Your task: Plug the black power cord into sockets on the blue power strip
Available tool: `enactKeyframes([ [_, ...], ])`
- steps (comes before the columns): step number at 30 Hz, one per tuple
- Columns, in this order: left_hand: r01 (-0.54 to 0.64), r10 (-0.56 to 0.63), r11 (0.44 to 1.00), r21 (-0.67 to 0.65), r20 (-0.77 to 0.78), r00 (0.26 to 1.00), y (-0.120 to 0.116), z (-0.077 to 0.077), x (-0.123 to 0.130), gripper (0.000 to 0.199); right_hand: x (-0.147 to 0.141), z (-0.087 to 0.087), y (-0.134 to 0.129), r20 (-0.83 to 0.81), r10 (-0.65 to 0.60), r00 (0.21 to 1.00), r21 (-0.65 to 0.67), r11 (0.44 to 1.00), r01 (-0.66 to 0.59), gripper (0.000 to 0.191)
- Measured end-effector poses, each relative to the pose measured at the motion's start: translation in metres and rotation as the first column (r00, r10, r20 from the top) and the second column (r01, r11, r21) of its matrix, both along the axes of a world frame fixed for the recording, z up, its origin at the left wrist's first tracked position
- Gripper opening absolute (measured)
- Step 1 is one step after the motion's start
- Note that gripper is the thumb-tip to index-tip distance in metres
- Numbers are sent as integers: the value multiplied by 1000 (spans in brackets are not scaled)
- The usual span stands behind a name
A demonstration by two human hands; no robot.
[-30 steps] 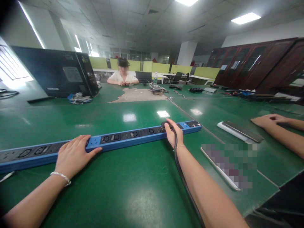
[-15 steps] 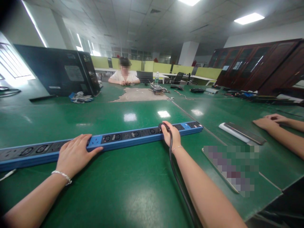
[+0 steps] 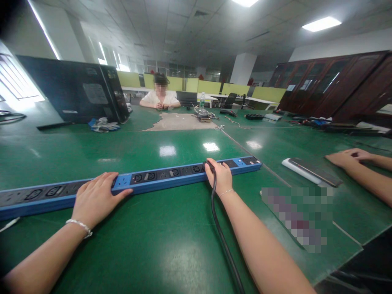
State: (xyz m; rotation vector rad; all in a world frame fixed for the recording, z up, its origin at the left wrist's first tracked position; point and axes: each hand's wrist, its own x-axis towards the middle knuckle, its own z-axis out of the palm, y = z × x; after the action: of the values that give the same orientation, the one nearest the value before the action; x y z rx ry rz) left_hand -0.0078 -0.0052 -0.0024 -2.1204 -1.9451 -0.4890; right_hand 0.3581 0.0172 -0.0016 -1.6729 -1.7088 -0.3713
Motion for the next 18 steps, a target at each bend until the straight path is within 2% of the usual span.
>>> enactKeyframes([
  [5, 4, -4, 1000, -3, 5, 1000, 1, -1, 0, 69, -1, -10, -5, 46, 7, 999, 29, 1000, -9, 37],
  [8, -1, 1, 1000, -2, -1, 1000, 1, -2, 0, 69, -1, -10, -6, 60, 3, 998, 24, 1000, -5, 35],
  [13, -10, 10, 1000, -4, -10, 1000, 0, 0, 1, 70, -4, -7, -4, -16, -17, 1000, -9, 1000, 16, 32],
  [18, -7, 8, 1000, -14, 13, 1000, 0, -1, 0, 70, -5, -17, -3, -66, -53, 996, 19, 998, 54, 35],
])
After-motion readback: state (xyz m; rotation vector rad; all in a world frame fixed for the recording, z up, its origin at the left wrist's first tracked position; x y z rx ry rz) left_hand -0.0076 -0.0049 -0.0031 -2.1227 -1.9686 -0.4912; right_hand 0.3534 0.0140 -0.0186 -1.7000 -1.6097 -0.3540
